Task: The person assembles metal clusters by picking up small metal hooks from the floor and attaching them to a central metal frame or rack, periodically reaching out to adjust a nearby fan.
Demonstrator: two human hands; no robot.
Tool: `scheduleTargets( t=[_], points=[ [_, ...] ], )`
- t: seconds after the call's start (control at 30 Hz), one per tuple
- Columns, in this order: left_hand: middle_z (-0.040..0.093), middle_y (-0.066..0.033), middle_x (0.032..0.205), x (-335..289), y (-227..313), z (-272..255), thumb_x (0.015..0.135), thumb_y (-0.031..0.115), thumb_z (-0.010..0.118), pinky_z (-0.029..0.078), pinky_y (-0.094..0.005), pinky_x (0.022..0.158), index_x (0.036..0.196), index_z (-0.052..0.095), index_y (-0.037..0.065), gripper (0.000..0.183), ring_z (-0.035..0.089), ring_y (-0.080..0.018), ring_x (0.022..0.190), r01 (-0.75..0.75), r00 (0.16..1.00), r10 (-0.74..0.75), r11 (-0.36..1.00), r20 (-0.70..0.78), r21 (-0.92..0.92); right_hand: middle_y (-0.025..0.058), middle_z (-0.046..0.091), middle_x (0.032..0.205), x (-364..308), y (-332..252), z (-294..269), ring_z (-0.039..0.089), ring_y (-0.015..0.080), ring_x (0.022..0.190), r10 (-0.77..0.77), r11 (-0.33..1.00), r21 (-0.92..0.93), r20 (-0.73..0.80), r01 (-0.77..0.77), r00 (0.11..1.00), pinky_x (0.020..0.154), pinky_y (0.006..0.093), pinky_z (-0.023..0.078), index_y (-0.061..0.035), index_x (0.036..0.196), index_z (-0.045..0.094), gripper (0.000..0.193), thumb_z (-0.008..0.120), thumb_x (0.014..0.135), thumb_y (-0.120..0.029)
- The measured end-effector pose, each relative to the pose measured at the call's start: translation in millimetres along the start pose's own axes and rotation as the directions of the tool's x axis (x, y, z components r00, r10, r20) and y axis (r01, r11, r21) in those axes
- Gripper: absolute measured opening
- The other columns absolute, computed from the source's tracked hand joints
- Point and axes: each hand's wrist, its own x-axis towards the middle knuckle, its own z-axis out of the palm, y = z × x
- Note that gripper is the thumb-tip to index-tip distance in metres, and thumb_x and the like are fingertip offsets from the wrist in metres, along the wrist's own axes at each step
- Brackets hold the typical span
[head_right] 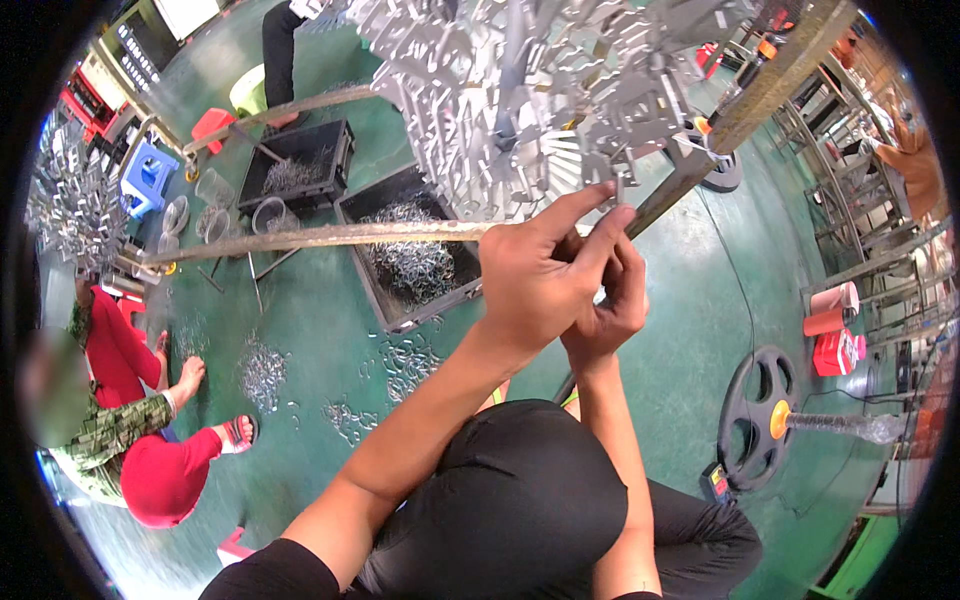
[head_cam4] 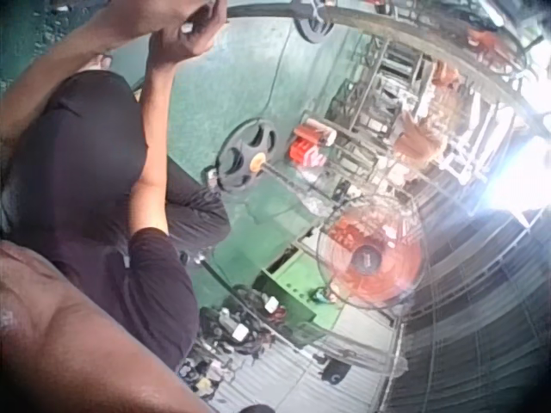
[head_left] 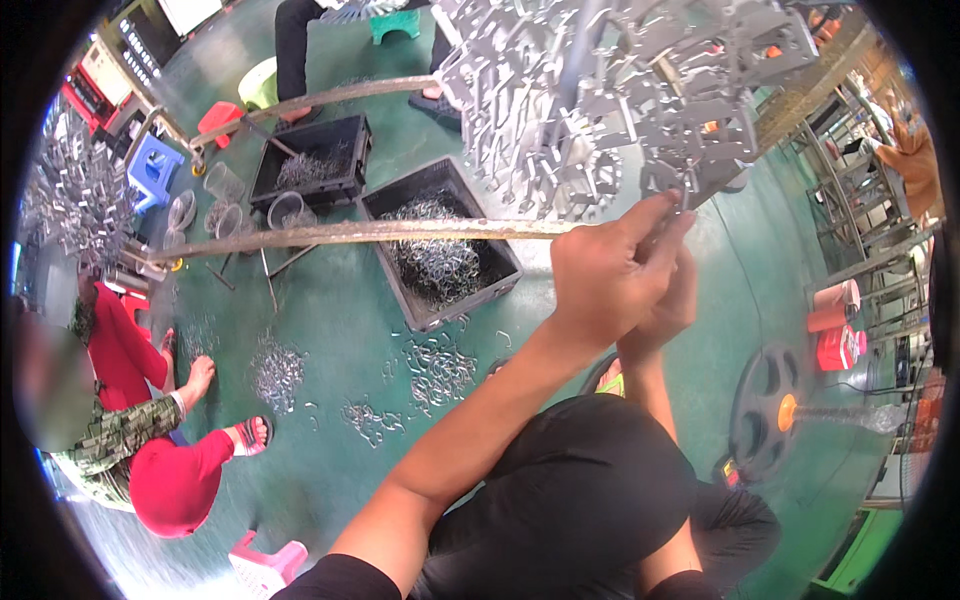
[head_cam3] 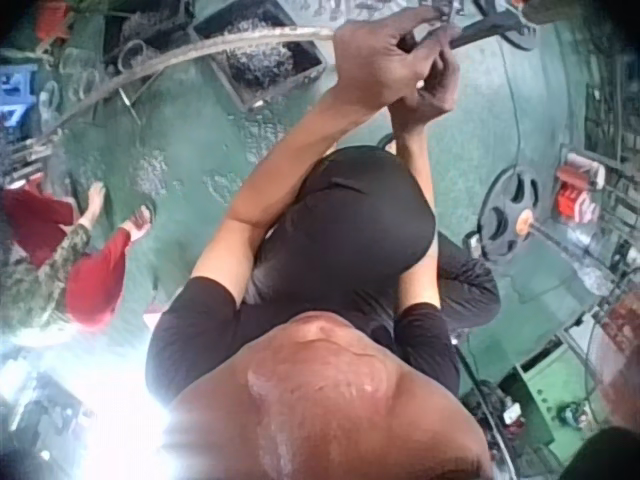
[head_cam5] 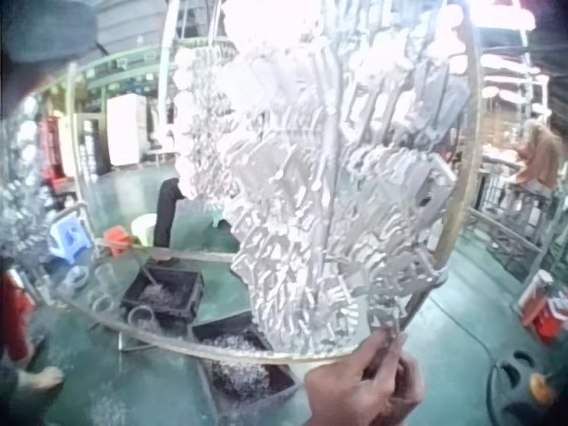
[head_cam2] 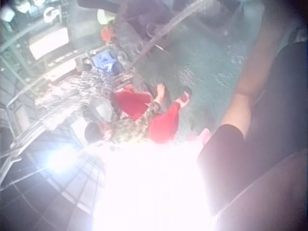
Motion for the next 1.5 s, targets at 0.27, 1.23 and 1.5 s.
scheduleTargets(
  t=[0.27,1.23,1.5],
  points=[
    [0.06,-0.009,0.055,-7,10,19,0.087,0.029,0.074,0.042,-0.0458,0.048,0.089,0.069,0.012,0.018,0.063,-0.0314,0.05,-0.028,0.999,0.024,0.983,0.024,0.183,0.0116,0.067,0.098,-177,47,-5,0.064,0.0203,0.079,0.67,0.727,-0.381,0.576,-0.572,0.468,0.07,0.0338,0.052,-0.0015,0.114,0.07,0.026,0.073,0.09,-0.012],
    [0.065,-0.0134,0.064,6,0,17,0.061,0.015,0.075,0.044,-0.0429,0.057,0.079,0.066,0.006,0.022,0.067,-0.0305,0.061,-0.009,0.947,-0.009,0.998,0.321,0.056,0.0162,0.07,0.088,-297,47,138,0.072,0.037,0.075,0.241,0.963,-0.265,0.927,0.046,0.289,0.068,0.0465,0.06,-0.0039,0.089,0.067,0.018,0.072,0.085,-0.02],
    [0.068,-0.0108,0.076,7,9,-4,0.077,0.025,0.08,0.049,-0.0432,0.054,0.087,0.07,0.009,0.021,0.069,-0.0288,0.062,0.005,0.948,-0.034,0.995,0.315,0.095,0.0215,0.069,0.09,-294,43,126,0.072,0.0402,0.078,0.366,0.926,-0.377,0.91,0.022,0.196,0.071,0.0484,0.059,0.0006,0.088,0.064,0.034,0.078,0.077,-0.028]
  ],
)
